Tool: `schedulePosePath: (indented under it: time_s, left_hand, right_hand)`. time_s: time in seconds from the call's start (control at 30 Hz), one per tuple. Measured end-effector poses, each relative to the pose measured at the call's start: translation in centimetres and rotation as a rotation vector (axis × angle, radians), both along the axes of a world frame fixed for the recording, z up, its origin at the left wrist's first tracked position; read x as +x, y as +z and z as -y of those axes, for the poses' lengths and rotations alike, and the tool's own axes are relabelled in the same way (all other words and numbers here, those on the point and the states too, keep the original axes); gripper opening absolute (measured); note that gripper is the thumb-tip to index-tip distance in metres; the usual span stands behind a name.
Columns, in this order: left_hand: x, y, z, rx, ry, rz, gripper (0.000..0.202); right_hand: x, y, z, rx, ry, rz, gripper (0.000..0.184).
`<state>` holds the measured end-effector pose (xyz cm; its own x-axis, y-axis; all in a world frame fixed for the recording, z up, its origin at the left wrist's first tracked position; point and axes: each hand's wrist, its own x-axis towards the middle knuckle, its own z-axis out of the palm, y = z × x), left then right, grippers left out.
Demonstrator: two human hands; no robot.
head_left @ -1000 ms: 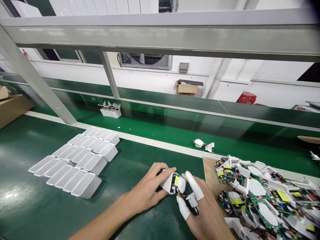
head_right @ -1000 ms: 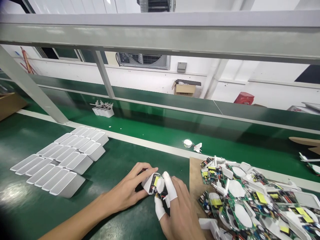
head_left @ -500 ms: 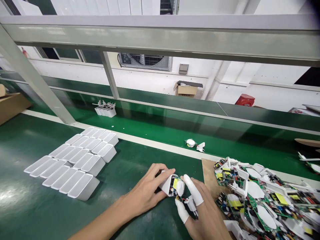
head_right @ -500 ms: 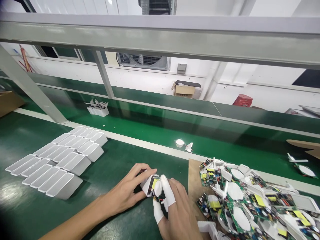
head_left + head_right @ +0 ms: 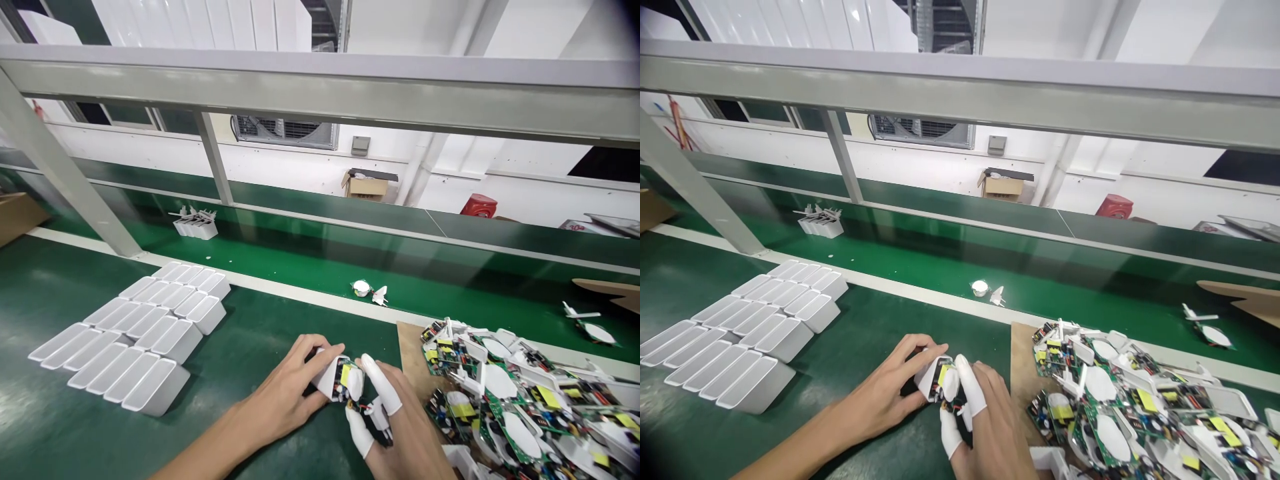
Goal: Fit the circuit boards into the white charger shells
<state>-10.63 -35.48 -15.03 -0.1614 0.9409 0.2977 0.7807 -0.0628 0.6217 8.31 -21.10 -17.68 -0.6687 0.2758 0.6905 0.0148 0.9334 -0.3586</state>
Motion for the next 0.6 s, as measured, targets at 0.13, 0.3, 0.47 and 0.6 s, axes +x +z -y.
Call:
schedulePosePath:
  time_s: [0.13,0.3,0.47,0.6]
  left_hand:
    - [0.1,0.2,0.0,0.006,-0.003,0.011,0.068]
    - [0.1,0.2,-0.1,-0.015,-0.010,0.038,0.072]
    - [0.1,0.1,-0.1,-0.026,-0.016,0.058,0.072]
    - [0.0,-0.1,0.0,-0.040,-0.017,0.070,0.072]
  right_hand:
    - [-0.1,-0.4,-0.1,0.003,-0.008,-0.010,0.057]
    - [0.1,0.5,-0.2,0.026,0.000,0.049,0.064]
    - [0.3,2.2,-0.2,0.053,0.019,0.063,0.067]
    - [0.3,2.3,-0.2,0.050,0.017,0.091,0.065]
